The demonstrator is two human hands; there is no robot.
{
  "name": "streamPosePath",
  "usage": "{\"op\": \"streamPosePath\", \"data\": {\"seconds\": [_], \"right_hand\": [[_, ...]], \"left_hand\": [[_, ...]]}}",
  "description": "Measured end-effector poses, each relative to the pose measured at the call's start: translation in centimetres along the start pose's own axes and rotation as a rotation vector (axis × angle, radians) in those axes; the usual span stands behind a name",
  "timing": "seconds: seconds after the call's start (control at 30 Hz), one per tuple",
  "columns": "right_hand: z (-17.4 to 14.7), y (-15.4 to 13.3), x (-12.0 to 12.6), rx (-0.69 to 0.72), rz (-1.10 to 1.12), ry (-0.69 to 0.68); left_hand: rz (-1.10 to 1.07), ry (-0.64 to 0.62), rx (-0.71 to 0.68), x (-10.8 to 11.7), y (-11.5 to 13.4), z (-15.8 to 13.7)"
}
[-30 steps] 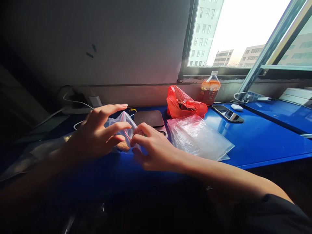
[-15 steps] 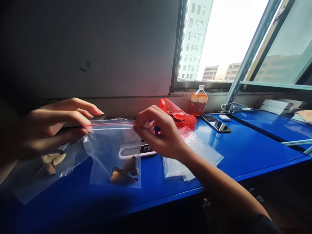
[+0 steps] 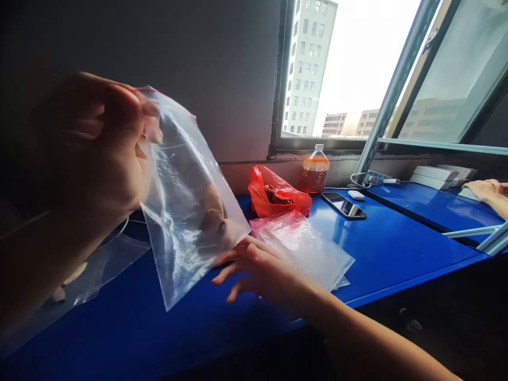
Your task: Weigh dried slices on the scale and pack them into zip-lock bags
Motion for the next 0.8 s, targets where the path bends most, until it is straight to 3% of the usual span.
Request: {"op": "streamPosePath", "data": {"seconds": [0.07,0.17,0.23,0.37,0.43,0.5,0.6,0.7,0.8], "right_hand": [[0.3,-0.2,-0.7,-0.02,0.09,-0.031],[0.0,-2.0,-0.4,0.08,0.031,0.075],[-1.0,-3.4,1.1,0.186,-0.093,0.27],[-4.9,-5.7,6.2,0.482,-0.424,0.863],[-6.5,-6.5,8.1,0.587,-0.638,1.023],[-7.4,-7.4,9.2,0.602,-0.823,1.047],[-8.6,-9.5,9.5,0.609,-1.018,1.096],[-10.1,-10.8,8.5,0.648,-1.103,1.142],[-11.3,-9.7,7.7,0.618,-1.109,1.188]], "left_hand": [[-0.109,0.036,0.036,-1.3,1.6,-0.1],[-0.126,-0.063,0.031,-3.1,2.9,-0.4],[-0.031,-0.181,0.061,-4.2,2.6,-0.8],[0.251,-0.339,0.135,-6.2,-0.1,-2.1],[0.436,-0.455,0.075,-7.7,-1.1,-3.1],[0.55,-0.615,-0.034,-9.7,-1.5,-4.0],[0.556,-0.833,-0.156,-13.0,-1.3,-4.8],[0.447,-1.084,-0.06,-16.6,-1.4,-4.8],[0.363,-1.164,0.078,-19.2,-2.2,-3.7]]}}
Point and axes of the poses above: each hand's wrist, its own z-axis towards the middle knuckle, its own x-axis out of the back of the hand, y = z × x, the point moved 4 cm from there along z, towards the middle knuckle, and after that the axes turned 3 degrees about -y, right-handed, at the moved point
